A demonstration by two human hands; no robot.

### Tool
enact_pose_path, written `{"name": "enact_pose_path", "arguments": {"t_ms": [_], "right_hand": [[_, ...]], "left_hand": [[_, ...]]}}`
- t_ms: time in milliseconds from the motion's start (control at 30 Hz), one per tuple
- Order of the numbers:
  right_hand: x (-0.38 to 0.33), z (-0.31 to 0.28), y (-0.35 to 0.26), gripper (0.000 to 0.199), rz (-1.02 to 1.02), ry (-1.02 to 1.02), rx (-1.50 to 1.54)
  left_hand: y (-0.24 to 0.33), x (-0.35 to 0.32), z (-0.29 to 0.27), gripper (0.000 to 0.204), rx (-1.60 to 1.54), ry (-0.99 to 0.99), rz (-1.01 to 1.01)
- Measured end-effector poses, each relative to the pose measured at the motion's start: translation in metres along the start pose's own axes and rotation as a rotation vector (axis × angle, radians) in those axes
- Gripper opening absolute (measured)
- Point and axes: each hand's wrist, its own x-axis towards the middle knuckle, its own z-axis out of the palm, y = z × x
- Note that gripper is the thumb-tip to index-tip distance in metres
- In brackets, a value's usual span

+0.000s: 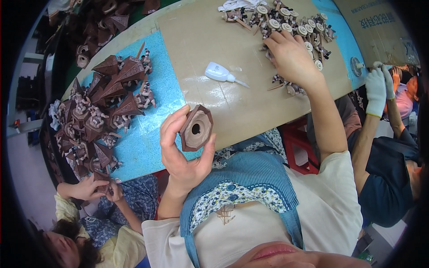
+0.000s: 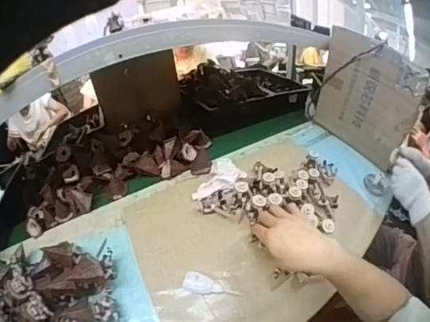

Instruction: The person assembles figurines by applying glue from a bottle into the base pieces and inserting character components into the bases by hand.

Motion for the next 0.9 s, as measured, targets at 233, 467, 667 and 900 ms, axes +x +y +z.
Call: {"name": "enact_pose_path", "arguments": {"t_ms": [233, 467, 667, 900], "right_hand": [[-0.004, -0.012, -0.011, 0.014, 0.083, 0.116, 0.237], [0.004, -0.017, -0.068, 0.029, 0.334, 0.083, 1.406], [-0.001, -0.005, -0.126, 0.023, 0.397, -0.157, 2.295], [0.007, 0.005, -0.18, 0.026, 0.411, -0.305, 2.451]], "left_hand": [[0.005, -0.006, 0.003, 0.067, -0.116, 0.068, -0.04], [0.0, -0.019, -0.002, 0.075, -0.261, 0.015, -0.119], [0.002, -0.023, -0.008, 0.066, -0.4, 0.05, -0.094], [0.006, -0.046, -0.021, 0.071, -0.733, -0.193, -0.186]]}}
